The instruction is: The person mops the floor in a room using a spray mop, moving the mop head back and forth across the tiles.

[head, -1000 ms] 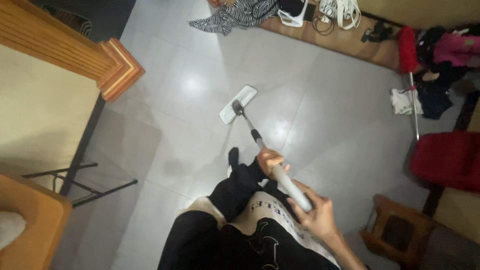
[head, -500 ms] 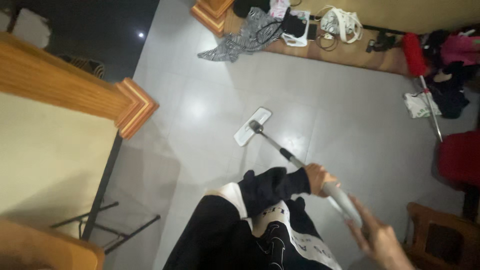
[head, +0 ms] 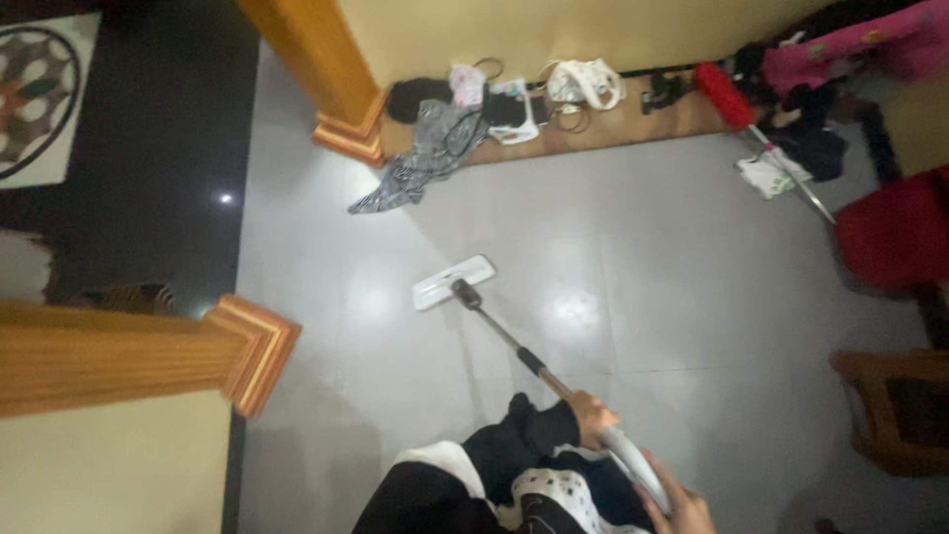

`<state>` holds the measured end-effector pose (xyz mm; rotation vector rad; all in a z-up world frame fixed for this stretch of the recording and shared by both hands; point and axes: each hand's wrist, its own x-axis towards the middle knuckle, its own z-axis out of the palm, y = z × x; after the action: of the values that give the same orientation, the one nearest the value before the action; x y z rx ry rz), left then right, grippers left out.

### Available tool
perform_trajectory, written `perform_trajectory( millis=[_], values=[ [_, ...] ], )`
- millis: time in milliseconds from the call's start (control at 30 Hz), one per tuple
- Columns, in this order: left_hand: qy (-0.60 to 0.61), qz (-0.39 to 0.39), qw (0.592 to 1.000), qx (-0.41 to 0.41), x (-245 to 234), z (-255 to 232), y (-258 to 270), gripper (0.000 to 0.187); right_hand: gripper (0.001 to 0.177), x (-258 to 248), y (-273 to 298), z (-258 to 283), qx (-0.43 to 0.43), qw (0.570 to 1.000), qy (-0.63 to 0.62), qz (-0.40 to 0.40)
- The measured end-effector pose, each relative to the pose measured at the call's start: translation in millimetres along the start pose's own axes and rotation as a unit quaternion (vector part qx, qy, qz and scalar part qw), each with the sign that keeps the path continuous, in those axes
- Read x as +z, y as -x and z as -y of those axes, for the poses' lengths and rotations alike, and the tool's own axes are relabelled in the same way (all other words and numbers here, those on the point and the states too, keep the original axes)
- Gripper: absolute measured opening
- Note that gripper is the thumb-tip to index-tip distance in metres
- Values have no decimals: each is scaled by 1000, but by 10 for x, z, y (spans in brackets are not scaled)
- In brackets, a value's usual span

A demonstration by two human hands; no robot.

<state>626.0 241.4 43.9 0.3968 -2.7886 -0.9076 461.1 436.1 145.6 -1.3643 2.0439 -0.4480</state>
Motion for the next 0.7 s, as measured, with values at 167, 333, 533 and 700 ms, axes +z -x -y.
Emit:
perform_trajectory(
  millis=[167,333,533,700],
  values=[
    [-20,-84,995,-42,-271,593,343,25,66,18,-378,958,-2,994,-45,96],
    [69,-341,936,-61,-949,548,675,22,60,-33,-524,1774,-100,990,-99,24],
    [29,-371,925,-78,-1380,-131,808,34,50,-264,-152,2219,-58,996,-61,-7],
    [36,-387,918,-77,-1193,-545,1006,31,56,-303,382,2233,-23,997,-62,29]
  ],
)
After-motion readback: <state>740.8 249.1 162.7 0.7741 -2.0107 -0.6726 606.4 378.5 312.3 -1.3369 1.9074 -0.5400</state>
